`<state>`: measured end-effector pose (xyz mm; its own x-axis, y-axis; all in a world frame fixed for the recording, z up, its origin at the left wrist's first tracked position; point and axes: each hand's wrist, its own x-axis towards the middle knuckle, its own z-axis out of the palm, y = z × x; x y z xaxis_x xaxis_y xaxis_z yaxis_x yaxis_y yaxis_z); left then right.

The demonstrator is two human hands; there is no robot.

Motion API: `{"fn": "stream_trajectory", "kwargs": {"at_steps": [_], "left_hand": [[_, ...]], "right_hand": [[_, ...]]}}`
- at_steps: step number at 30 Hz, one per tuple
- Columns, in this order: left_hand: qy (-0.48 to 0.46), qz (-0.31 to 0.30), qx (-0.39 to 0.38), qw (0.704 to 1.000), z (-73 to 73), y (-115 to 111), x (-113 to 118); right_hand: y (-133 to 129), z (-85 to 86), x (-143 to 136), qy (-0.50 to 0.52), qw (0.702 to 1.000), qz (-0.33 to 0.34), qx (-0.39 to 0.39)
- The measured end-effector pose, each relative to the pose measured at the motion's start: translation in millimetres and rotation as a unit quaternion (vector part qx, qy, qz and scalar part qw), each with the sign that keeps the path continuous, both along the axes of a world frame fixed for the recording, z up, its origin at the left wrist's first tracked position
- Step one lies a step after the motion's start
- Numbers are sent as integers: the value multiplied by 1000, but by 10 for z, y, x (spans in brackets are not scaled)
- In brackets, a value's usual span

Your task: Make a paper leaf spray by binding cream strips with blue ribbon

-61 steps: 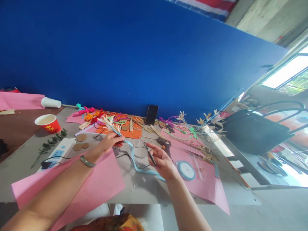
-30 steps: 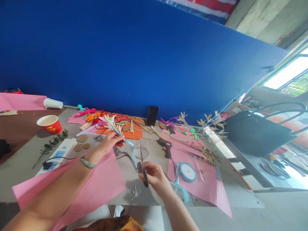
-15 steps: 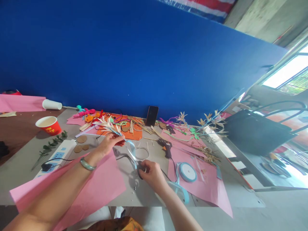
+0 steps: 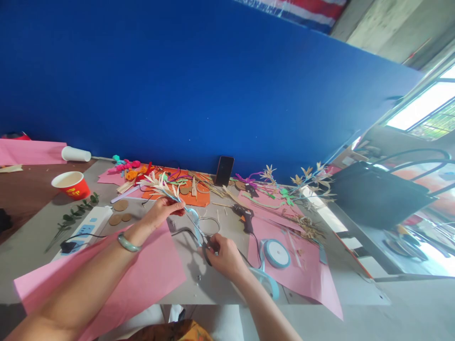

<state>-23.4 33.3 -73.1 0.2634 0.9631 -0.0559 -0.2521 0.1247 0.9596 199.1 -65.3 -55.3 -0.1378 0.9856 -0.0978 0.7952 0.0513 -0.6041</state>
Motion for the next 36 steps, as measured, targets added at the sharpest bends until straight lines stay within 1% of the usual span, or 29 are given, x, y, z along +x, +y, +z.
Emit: {"fn": "stream_trajectory", "kwargs": {"at_steps": [6, 10, 13, 16, 22, 27, 32, 36], "left_hand": [[-5, -3, -2, 1000, 54, -36, 18], [-15, -25, -1, 1000, 29, -28, 29], [-27, -48, -6, 998, 10, -26, 43], [-43, -57, -9, 997, -3, -28, 54], [-50, -69, -21, 996, 18, -54, 67], [-53, -68, -34, 996, 55, -83, 83], [-58, -63, -29, 996, 32, -74, 96], [-54, -64, -26, 996, 47, -72, 97]], "right_hand": [[19, 9, 16, -14, 1000, 15, -2], [31, 39, -9, 2, 1000, 12, -13], [47, 56, -64, 12, 1000, 8, -3], [71, 56, -112, 14, 1000, 11, 13], [100, -3, -122, 13, 999, 23, 30], [102, -69, -111, 25, 999, 16, 24], [104, -113, -96, 55, 998, 5, 14], [97, -135, -100, 98, 995, 1, -3]]}}
